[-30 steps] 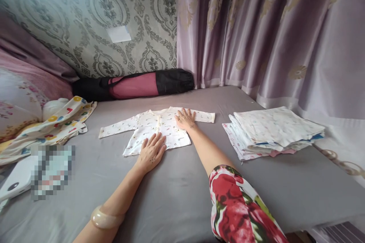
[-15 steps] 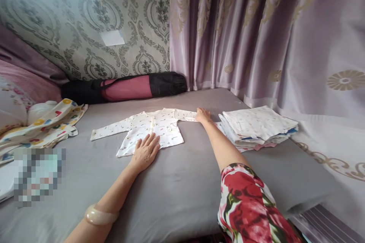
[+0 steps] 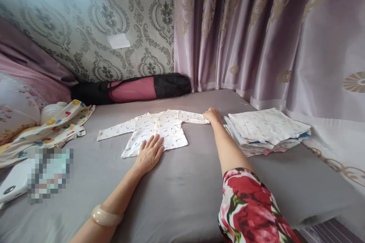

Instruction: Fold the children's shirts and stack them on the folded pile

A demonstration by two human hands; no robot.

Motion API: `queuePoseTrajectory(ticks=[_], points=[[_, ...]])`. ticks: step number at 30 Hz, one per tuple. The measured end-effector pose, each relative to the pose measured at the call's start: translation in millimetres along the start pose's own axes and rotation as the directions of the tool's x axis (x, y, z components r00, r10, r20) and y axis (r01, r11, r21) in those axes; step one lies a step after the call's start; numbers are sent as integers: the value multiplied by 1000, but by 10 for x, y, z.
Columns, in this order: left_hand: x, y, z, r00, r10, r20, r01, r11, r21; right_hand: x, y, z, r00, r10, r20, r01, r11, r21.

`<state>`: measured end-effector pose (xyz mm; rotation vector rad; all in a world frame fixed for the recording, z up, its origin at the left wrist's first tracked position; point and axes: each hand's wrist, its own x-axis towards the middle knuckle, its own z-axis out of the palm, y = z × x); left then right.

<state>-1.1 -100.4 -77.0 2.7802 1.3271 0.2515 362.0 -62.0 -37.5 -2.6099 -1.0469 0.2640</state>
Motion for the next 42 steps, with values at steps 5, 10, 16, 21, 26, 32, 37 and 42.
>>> queuePoseTrajectory(ticks=[5, 10, 16, 21, 26, 32, 37, 42], points=[[8, -3, 4, 1000, -1, 3, 1, 1000, -19, -20, -261, 56, 993, -26, -113, 47, 981, 187], [10, -2, 39, 1000, -1, -14, 1, 1000, -28, -35, -600, 161, 969, 101, -227, 69, 769, 636], [19, -14, -29, 1000, -1, 6, 1, 998, -57, -75, -864, 233, 964, 206, -170, 11, 605, 796], [275, -92, -245, 1000, 20, 14, -19, 997, -73, -68, -880, 230, 963, 223, -154, 17, 517, 856], [877, -161, -314, 996, 85, -13, -86, 989, -120, -40, -830, 152, 971, 197, -137, 49, 396, 917], [1764, -129, -56, 971, 237, -19, -229, 913, -339, -57, -724, 64, 978, 167, -125, 75, 278, 958], [2189, -99, 144, 971, 240, 11, -219, 903, -371, -46, -648, 6, 980, 136, -143, 107, 240, 965], [2282, -109, 216, 973, 218, 77, -174, 912, -372, 31, -558, -30, 970, 154, -187, 119, 369, 922]])
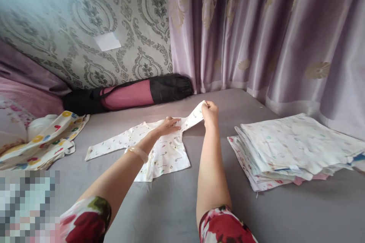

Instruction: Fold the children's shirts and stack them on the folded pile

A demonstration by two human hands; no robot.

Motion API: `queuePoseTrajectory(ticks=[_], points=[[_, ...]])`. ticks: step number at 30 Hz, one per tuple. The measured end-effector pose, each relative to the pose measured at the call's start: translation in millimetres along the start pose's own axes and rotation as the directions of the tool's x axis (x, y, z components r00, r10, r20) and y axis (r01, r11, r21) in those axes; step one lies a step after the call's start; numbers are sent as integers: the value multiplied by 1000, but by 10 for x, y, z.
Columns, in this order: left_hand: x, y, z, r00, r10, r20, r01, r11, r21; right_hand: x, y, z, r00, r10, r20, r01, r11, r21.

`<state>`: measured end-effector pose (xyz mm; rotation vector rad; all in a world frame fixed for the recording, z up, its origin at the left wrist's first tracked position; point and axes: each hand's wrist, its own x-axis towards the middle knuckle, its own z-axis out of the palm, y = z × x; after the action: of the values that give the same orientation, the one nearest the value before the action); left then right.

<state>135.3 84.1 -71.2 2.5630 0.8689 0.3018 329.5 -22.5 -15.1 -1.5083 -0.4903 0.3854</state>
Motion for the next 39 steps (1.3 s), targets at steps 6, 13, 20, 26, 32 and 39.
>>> queuePoseTrajectory(ticks=[6, 13, 20, 26, 32, 39], points=[[49, -6, -3, 989, -83, 121, 71, 993, 97, 45, 19, -84, 996, -90, 5, 89, 973, -215], [98, 24, -221, 925, -137, 355, 91, 986, 143, -35, -94, -95, 997, 11, 80, 13, 958, -288], [167, 162, -316, 885, -247, 394, 195, 966, 168, -104, -225, -56, 994, 13, 106, 20, 952, -306], [204, 308, -393, 841, -288, 457, 211, 954, 213, -248, -339, 117, 968, 48, 247, 11, 973, -231], [55, 202, -327, 914, -200, 354, 183, 980, 81, -294, -304, 297, 948, 57, 312, 6, 980, -198], [-644, -69, -327, 897, -435, -72, 315, 746, -587, -435, -196, 588, 934, -33, 356, 145, 945, -292]])
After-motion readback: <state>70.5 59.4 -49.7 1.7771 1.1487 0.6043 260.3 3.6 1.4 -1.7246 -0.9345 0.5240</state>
